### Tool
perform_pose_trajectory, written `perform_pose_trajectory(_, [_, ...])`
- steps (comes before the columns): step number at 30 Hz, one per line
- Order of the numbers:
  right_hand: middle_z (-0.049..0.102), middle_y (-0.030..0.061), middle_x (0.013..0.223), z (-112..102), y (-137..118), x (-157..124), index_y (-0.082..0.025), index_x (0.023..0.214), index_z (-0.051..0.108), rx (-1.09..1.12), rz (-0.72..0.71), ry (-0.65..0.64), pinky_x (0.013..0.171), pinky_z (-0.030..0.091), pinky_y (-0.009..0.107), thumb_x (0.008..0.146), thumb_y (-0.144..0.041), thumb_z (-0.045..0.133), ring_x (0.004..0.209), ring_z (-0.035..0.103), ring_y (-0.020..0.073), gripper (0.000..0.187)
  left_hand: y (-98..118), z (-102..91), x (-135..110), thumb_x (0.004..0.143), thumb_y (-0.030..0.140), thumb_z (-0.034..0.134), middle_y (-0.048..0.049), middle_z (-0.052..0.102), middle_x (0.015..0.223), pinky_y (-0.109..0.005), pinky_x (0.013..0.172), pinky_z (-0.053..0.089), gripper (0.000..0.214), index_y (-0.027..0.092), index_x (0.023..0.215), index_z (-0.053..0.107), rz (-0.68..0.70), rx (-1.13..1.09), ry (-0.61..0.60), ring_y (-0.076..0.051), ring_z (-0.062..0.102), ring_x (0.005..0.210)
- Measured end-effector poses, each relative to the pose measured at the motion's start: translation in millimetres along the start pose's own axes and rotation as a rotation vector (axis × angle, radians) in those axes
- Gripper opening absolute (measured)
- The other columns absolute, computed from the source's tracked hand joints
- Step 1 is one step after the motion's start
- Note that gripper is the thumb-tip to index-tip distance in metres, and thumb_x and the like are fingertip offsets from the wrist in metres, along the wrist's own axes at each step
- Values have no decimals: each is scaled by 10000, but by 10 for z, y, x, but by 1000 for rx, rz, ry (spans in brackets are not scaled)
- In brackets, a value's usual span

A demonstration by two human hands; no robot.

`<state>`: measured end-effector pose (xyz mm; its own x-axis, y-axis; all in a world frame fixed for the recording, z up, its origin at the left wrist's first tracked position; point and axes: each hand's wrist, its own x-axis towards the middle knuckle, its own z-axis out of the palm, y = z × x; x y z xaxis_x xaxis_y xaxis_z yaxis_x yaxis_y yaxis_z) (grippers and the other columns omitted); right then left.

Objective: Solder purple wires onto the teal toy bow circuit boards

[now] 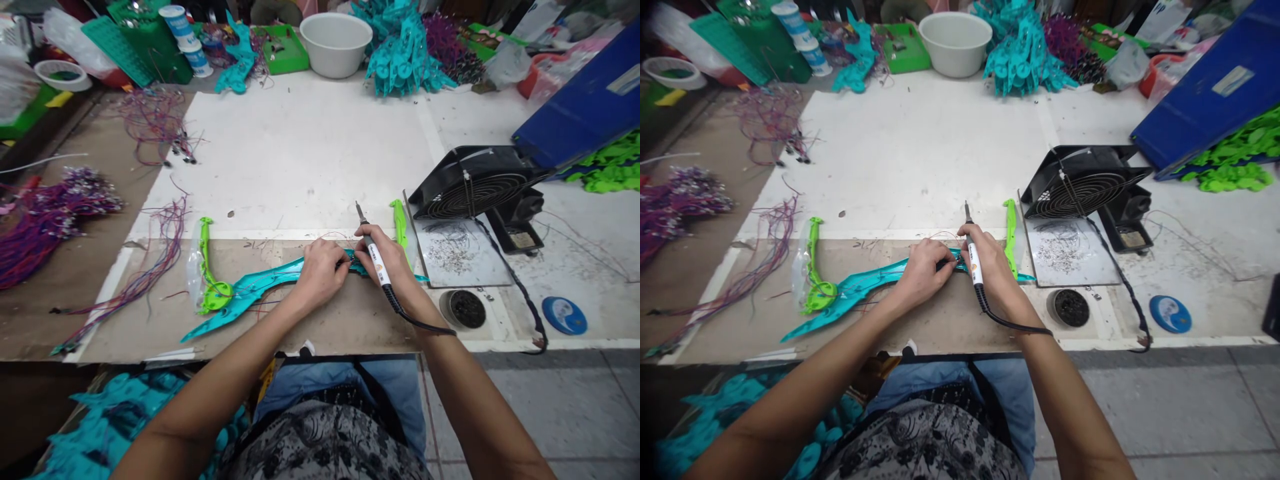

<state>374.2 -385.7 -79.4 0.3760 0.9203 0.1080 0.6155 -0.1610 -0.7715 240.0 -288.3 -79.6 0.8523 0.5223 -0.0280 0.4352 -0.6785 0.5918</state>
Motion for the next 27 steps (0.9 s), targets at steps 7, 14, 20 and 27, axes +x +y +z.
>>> perform_pose_trajectory(7, [609,1,848,2,10,-8,-247,1128,477,-8,-6,3,713,437,270,821,-134,498,764,575,160,327,-20,-15,24,846,199,522,-41,637,870,-402,820,358,131,200,771,630,9,-1,-38,-240,507,949])
perform_pose_trajectory(14, [625,8,846,-28,-17,-6,-250,1107,535,-69,-72,121,751,464,292,871,-239,550,806,599,176,236,-18,-6,26,847,200,517,-43,631,851,-402,821,368,138,195,769,631,16,-1,-40,-235,507,927])
perform_pose_trajectory(20, [650,67,899,-247,-248,-441,-231,1137,613,-71,-259,361,760,498,344,883,-293,567,818,611,202,266,-19,-15,22,842,185,537,-41,645,855,-387,836,361,116,192,775,631,27,-26,-29,-227,515,933])
perform_pose_trajectory(27, [668,50,812,-103,-195,-859,-218,1046,648,-63,-299,362,674,529,331,801,-99,584,723,641,183,279,-31,-11,39,839,181,539,-38,658,846,-385,826,362,126,195,760,636,30,-33,-33,-228,518,925])
